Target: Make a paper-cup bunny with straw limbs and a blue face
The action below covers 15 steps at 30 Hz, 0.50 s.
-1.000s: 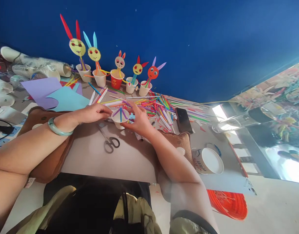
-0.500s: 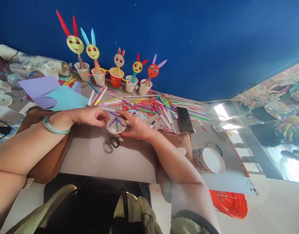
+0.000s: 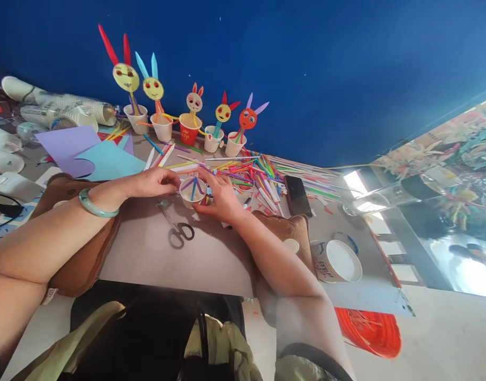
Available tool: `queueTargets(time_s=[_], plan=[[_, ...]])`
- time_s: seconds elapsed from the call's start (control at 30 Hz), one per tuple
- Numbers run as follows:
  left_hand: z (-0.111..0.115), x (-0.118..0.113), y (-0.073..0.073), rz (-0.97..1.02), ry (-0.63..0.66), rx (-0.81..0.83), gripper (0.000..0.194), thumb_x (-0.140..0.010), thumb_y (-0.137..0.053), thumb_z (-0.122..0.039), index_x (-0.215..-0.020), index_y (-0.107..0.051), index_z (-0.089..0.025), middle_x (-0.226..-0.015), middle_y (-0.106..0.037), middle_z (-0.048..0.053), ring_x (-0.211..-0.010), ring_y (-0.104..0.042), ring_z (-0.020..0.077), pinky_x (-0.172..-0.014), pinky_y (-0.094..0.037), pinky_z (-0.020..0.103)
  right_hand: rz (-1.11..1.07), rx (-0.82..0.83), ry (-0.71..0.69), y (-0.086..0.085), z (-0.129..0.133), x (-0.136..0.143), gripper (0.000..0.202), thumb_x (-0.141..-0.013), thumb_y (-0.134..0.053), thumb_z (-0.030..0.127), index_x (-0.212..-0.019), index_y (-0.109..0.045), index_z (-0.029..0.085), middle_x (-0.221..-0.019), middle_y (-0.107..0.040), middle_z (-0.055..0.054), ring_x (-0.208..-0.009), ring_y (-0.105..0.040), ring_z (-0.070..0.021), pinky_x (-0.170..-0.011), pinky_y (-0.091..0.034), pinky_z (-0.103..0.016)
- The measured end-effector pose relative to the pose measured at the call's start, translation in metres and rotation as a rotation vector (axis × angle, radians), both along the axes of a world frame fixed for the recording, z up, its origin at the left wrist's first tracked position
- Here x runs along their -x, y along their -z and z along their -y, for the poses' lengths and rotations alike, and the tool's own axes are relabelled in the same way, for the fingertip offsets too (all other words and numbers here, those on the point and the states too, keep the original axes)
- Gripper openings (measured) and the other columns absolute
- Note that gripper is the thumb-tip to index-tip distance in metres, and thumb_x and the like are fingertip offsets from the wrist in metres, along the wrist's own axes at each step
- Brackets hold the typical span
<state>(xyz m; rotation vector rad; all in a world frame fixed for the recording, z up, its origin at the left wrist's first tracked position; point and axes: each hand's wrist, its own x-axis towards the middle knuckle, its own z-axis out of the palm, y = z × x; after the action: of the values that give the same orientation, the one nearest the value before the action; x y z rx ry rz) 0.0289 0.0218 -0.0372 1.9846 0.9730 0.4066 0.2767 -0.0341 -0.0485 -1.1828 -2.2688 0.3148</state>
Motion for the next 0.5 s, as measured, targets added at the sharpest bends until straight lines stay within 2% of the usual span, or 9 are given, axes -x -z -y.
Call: queueTargets(time_s=[0.1,0.2,0.37,0.5], plan=[[0.0,0.0,-0.002,-0.015,-0.041,-0.02,0.021,-0.069,-0.063,-0.028,-0.085,-0.073,-0.018,-0.072,-0.071,0.0,-0.064,-0.06,0.0142,-0.061,-0.045,0.023,-0.007,-0.026,0.011,-0.005,0.002,-0.001,0.091,-0.069,-0.08,0.043,-0.15,-0.042,0.023,-0.131,-0.069,-0.011,-0.122,-0.063,-0.0334,-0.112,-0.035,-0.054],[-0.001,0.0,-0.001,0.023,-0.155,0.006,0.028,-0.071,-0.063,-0.033,-0.094,-0.073,-0.019,-0.081,-0.074,0.002,-0.069,-0.064,0.0164,-0.065,-0.047,0.026,-0.083,-0.064,0.061,-0.01,0.002,-0.003,0.085,-0.07,-0.08,0.056,-0.143,-0.049,0.025,-0.124,-0.072,-0.011,-0.116,-0.065,-0.0338,-0.11,-0.038,-0.055],[-0.005,0.0,0.001,0.231,-0.361,0.048,0.027,-0.079,-0.048,-0.03,-0.089,-0.069,-0.016,-0.085,-0.071,0.005,-0.068,-0.063,0.0149,-0.06,-0.047,0.025,-0.397,-0.187,0.23,-0.012,0.0,-0.008,0.054,-0.09,-0.059,0.064,-0.126,-0.058,0.024,-0.104,-0.073,-0.009,-0.098,-0.069,-0.026,-0.094,-0.052,-0.045],[-0.007,0.001,0.001,0.35,-0.47,-0.035,0.026,-0.083,-0.049,-0.031,-0.091,-0.069,-0.016,-0.087,-0.07,0.006,-0.071,-0.063,0.0143,-0.06,-0.047,0.022,-0.519,-0.243,0.359,-0.01,-0.001,-0.008,0.049,-0.098,-0.042,0.065,-0.12,-0.057,0.025,-0.1,-0.069,-0.008,-0.095,-0.068,-0.0238,-0.088,-0.056,-0.042]])
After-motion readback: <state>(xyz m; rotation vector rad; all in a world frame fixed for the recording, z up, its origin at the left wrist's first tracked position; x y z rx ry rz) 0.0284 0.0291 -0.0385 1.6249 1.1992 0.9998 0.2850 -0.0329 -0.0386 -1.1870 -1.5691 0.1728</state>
